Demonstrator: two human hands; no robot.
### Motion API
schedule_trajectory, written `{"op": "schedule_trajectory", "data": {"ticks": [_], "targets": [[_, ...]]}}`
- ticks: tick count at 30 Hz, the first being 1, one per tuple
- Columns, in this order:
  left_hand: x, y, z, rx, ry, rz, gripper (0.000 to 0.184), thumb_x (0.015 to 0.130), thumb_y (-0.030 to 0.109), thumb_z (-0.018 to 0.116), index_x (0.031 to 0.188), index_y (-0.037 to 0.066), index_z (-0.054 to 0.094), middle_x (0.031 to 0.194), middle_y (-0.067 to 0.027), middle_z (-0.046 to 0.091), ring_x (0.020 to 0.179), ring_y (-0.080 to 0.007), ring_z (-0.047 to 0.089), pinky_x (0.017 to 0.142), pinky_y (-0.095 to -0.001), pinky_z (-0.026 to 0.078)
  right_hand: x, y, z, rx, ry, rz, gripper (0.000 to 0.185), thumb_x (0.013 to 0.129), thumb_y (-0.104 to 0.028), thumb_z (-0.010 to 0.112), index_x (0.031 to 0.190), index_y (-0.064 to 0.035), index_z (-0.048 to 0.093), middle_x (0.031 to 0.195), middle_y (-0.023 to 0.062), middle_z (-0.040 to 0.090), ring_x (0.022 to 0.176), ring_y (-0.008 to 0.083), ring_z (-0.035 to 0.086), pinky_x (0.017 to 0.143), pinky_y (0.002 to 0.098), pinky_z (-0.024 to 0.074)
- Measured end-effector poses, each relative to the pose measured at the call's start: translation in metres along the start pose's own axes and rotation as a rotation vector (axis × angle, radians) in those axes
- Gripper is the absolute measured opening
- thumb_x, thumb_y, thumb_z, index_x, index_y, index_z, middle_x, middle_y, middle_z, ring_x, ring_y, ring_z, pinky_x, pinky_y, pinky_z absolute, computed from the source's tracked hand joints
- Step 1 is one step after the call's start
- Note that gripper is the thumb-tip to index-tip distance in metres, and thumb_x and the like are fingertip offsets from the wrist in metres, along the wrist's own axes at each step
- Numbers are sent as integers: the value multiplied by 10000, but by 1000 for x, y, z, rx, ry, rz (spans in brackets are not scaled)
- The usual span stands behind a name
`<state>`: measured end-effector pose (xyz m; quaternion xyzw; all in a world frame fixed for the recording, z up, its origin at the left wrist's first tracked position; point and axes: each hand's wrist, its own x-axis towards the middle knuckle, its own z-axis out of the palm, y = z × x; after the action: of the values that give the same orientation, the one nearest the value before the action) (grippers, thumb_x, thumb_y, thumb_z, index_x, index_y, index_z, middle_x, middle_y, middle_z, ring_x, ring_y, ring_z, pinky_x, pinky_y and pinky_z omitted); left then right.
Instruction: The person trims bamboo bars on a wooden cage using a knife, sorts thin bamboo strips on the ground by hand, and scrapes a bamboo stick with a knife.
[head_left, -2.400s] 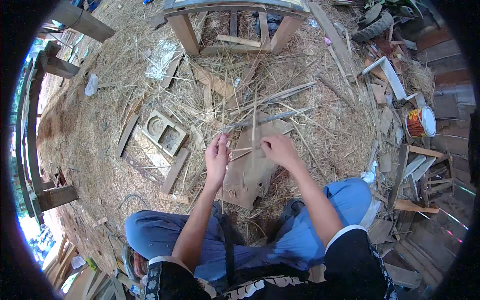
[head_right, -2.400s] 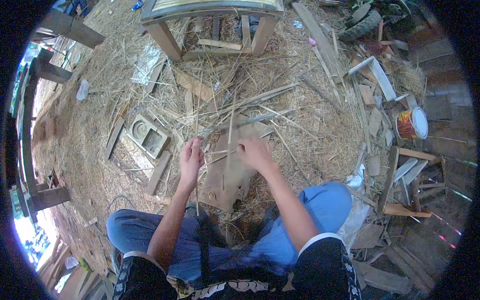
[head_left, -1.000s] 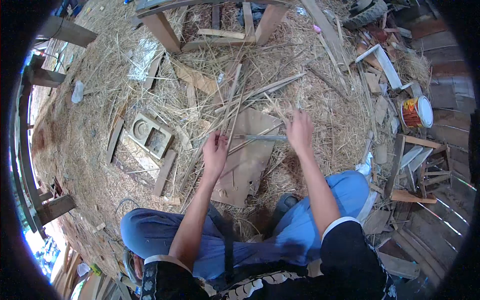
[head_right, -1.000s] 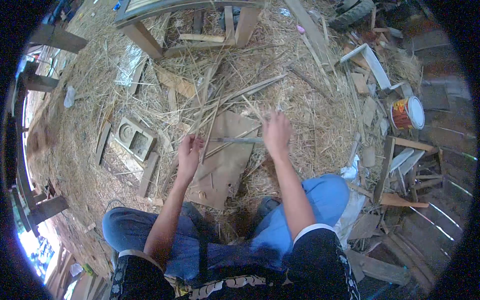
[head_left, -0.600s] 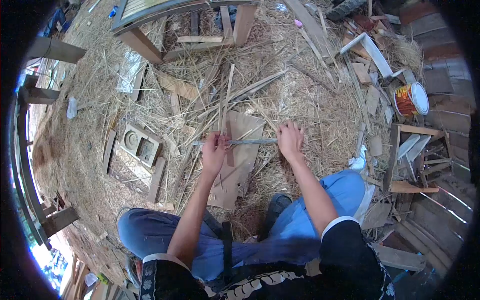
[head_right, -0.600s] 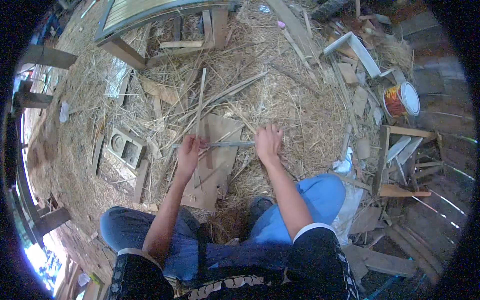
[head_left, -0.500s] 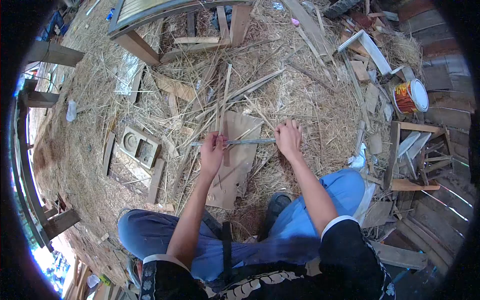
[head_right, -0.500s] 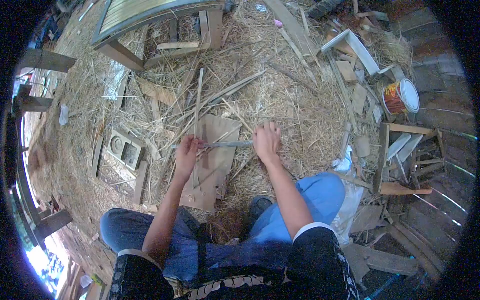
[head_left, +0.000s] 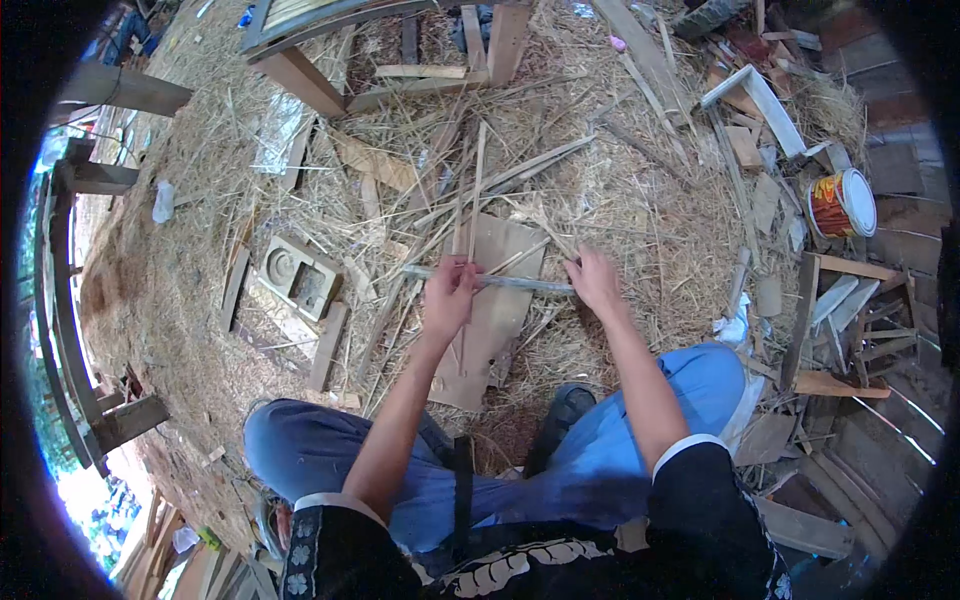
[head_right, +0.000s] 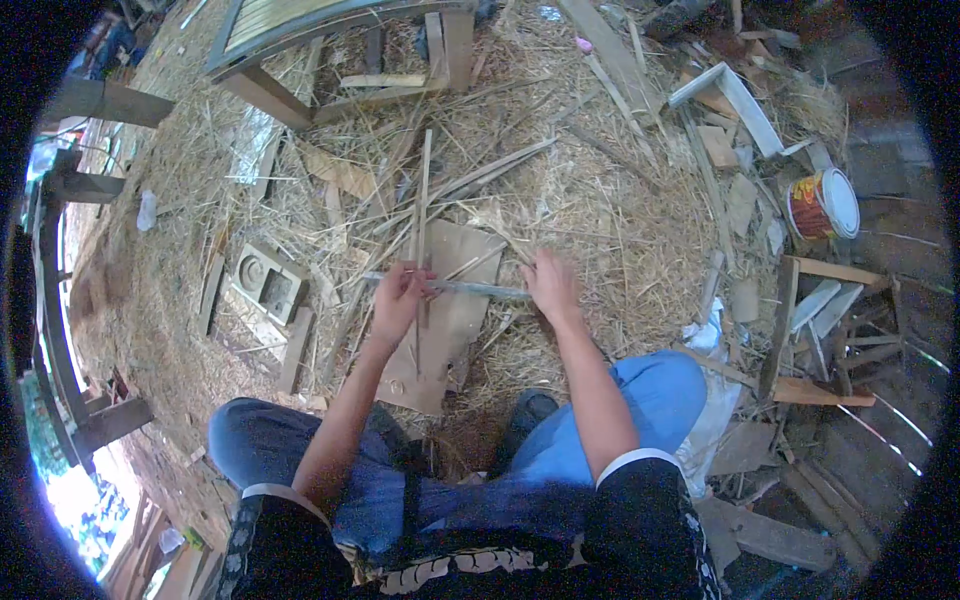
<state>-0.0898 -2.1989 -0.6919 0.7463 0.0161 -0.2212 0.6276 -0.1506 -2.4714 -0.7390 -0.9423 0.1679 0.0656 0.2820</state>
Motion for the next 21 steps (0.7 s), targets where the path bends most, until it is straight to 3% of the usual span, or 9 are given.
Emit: {"op": "schedule_trajectory", "data": {"ticks": [4,7,10,11,15,17,20,21], "targets": [[-4,5,-6,-53,-11,-59,180,1037,66,536,1181,-42,551,1028,-144,742,813,-159,707,742,-302,588,6,2,7,-91,-49,-29,291,920,-235,697,1067,-6,595,1002,212,652,986,426,640,836,533,517],[-7,11,-16,-8,17,-116,192,1038,72,536,1190,-45,545,1022,-144,743,792,-152,705,717,-297,588,11,-23,-6,-36,-16,4,274,887,-174,716,1089,-6,636,1021,225,653,949,425,642,809,519,514],[-8,15,-26,43,19,-85,220,1043,81,533,1219,-50,527,1014,-143,742,786,-148,704,695,-294,581,17,-72,-29,80,78,-194,266,908,-199,704,1093,-21,633,1016,211,659,951,407,636,786,509,507],[-8,11,-26,1,31,-66,230,1045,87,533,1228,-51,520,1010,-141,742,787,-147,704,689,-295,578,18,-90,-35,125,87,-208,268,931,-240,699,1104,-41,650,907,178,680,856,398,643,744,493,503],[-16,17,-35,-13,15,-62,270,1067,95,491,1308,-27,496,1065,-148,728,850,-170,703,789,-314,564,15,-143,-62,330,-33,-170,238,961,-248,698,1052,-29,690,798,134,693,747,291,663,712,400,512],[-21,25,-38,-41,55,-19,286,1057,97,516,1305,-43,490,1015,-131,732,803,-140,681,739,-303,567,17,-153,-59,592,-78,-173,268,986,-248,687,1034,16,699,800,107,701,743,199,667,719,340,514],[-29,39,-43,-153,38,-23,315,1055,107,532,1328,-40,475,997,-107,733,798,-112,657,721,-283,553,21,-164,-47,740,-81,-225,274,986,-229,703,1073,30,707,859,51,719,782,95,631,722,286,510],[-32,43,-43,-204,20,-36,325,1056,111,534,1340,-35,470,1001,-100,733,808,-106,651,724,-276,545,21,-171,-49,787,-79,-231,290,982,-251,708,1063,27,713,846,46,719,773,98,629,721,287,508]]}}
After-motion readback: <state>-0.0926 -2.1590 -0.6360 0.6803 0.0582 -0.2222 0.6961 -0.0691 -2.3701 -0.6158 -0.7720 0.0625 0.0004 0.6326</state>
